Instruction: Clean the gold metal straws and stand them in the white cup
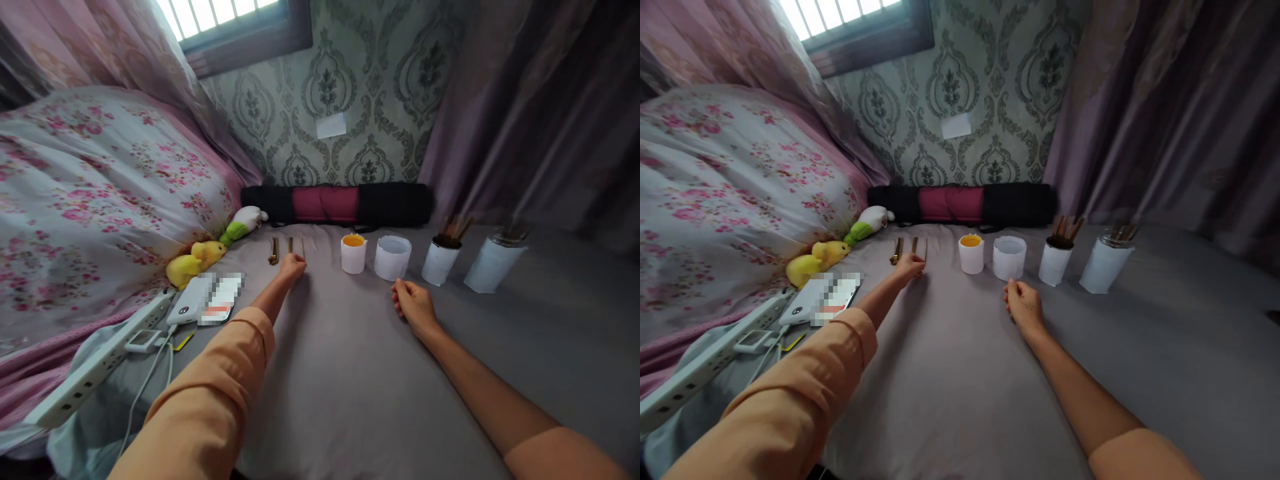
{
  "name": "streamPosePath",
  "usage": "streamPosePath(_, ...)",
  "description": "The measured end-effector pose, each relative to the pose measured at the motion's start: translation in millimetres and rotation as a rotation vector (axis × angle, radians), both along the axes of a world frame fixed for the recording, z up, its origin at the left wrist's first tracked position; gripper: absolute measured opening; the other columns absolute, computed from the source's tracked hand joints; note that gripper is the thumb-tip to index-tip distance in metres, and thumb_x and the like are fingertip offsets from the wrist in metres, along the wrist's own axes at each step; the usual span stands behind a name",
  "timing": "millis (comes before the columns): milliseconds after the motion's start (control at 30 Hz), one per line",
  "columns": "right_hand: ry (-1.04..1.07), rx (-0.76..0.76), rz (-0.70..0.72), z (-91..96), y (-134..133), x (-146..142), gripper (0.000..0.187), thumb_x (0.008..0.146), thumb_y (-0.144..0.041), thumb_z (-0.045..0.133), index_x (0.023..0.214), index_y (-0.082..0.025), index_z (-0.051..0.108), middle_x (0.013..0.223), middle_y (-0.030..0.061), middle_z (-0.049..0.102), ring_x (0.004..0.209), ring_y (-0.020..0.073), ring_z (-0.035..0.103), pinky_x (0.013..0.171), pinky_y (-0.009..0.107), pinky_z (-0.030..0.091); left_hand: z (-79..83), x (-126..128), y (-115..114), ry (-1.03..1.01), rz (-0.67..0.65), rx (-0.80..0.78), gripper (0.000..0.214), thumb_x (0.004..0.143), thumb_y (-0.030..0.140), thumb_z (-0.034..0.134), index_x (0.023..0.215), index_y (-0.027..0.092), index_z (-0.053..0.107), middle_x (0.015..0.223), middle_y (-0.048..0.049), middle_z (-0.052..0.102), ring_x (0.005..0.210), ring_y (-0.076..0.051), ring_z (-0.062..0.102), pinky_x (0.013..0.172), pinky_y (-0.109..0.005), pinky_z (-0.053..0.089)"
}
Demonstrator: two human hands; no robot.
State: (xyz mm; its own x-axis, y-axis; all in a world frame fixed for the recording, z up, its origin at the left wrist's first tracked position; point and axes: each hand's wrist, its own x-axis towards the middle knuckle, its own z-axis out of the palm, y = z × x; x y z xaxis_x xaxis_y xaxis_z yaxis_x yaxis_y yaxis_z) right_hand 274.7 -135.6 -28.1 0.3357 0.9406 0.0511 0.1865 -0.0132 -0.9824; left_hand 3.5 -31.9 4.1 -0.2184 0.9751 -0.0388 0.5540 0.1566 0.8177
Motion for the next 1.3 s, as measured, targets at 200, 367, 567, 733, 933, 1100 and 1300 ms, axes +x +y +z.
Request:
streamPosePath(200, -0.002, 0.012, 0.008, -1.1, 0.8, 0.5, 0.035, 0.074, -0.049, 0.044, 0.068, -0.016, 0.054, 0.053, -0.0008, 0.050, 0.035, 0.0068, 0.042, 0.030, 0.018, 0.031, 4.4, -13.8, 16.2, 0.301, -0.004, 0.048, 0.017, 0.063, 0.011, 0.057, 0.079, 0.011, 0.065, 0.069, -0.0102, 0.063, 0.073, -0.019, 0.059, 0.066, -0.025, 0.040)
streamPosePath(367, -0.001, -0.003, 0.009, -1.5, 0.9, 0.6, 0.036, 0.073, -0.050, 0.044, 0.069, -0.016, 0.054, 0.053, -0.0005, 0.050, 0.035, 0.0066, 0.041, 0.030, 0.017, 0.029, 2.8, -15.4, 25.2, 0.476, -0.051, 0.058, 0.021, 0.063, 0.013, 0.057, 0.082, 0.012, 0.066, 0.088, -0.0128, 0.064, 0.088, -0.022, 0.057, 0.074, -0.025, 0.039)
streamPosePath(567, -0.009, -0.016, 0.009, -0.5, 1.7, 0.2, 0.039, 0.073, -0.052, 0.043, 0.069, -0.015, 0.054, 0.054, -0.0001, 0.050, 0.036, 0.0071, 0.043, 0.030, 0.017, 0.030, -4.3, -16.6, 32.5, 0.596, -0.084, 0.052, 0.024, 0.065, 0.014, 0.054, 0.085, 0.013, 0.065, 0.094, -0.0116, 0.064, 0.094, -0.023, 0.056, 0.077, -0.026, 0.040)
streamPosePath(733, -0.003, -0.024, 0.006, 1.6, 1.3, -1.1, 0.038, 0.074, -0.051, 0.042, 0.069, -0.015, 0.054, 0.054, 0.0000, 0.050, 0.036, 0.0067, 0.042, 0.030, 0.016, 0.029, -10.9, -17.4, 36.5, 0.641, -0.097, 0.043, 0.024, 0.067, 0.016, 0.052, 0.088, 0.014, 0.065, 0.098, -0.0117, 0.063, 0.095, -0.023, 0.056, 0.078, -0.025, 0.040)
streamPosePath(933, -0.003, -0.017, 0.013, -0.4, 2.0, -0.6, 0.039, 0.073, -0.053, 0.043, 0.070, -0.015, 0.054, 0.055, 0.0003, 0.050, 0.036, 0.0067, 0.042, 0.030, 0.017, 0.028, -15.7, -16.4, 41.9, 0.647, -0.117, 0.042, 0.025, 0.068, 0.016, 0.051, 0.089, 0.014, 0.064, 0.101, -0.0132, 0.062, 0.096, -0.022, 0.055, 0.080, -0.026, 0.039)
streamPosePath(1100, -0.006, -0.028, 0.013, -1.2, 2.4, -0.2, 0.039, 0.074, -0.052, 0.042, 0.070, -0.015, 0.054, 0.057, 0.0009, 0.051, 0.038, 0.0070, 0.043, 0.031, 0.017, 0.030, -15.1, -14.4, 44.4, 0.630, -0.123, 0.035, 0.026, 0.066, 0.014, 0.050, 0.087, 0.013, 0.065, 0.098, -0.0137, 0.063, 0.094, -0.022, 0.056, 0.080, -0.026, 0.040)
streamPosePath(1300, -0.015, -0.029, 0.017, -4.8, 4.4, 1.6, 0.040, 0.074, -0.053, 0.042, 0.070, -0.015, 0.054, 0.056, 0.0007, 0.051, 0.038, 0.0074, 0.044, 0.031, 0.017, 0.030, -15.0, -12.7, 43.9, 0.572, -0.125, 0.028, 0.024, 0.062, 0.011, 0.051, 0.080, 0.011, 0.067, 0.089, -0.0153, 0.065, 0.091, -0.024, 0.058, 0.079, -0.027, 0.040)
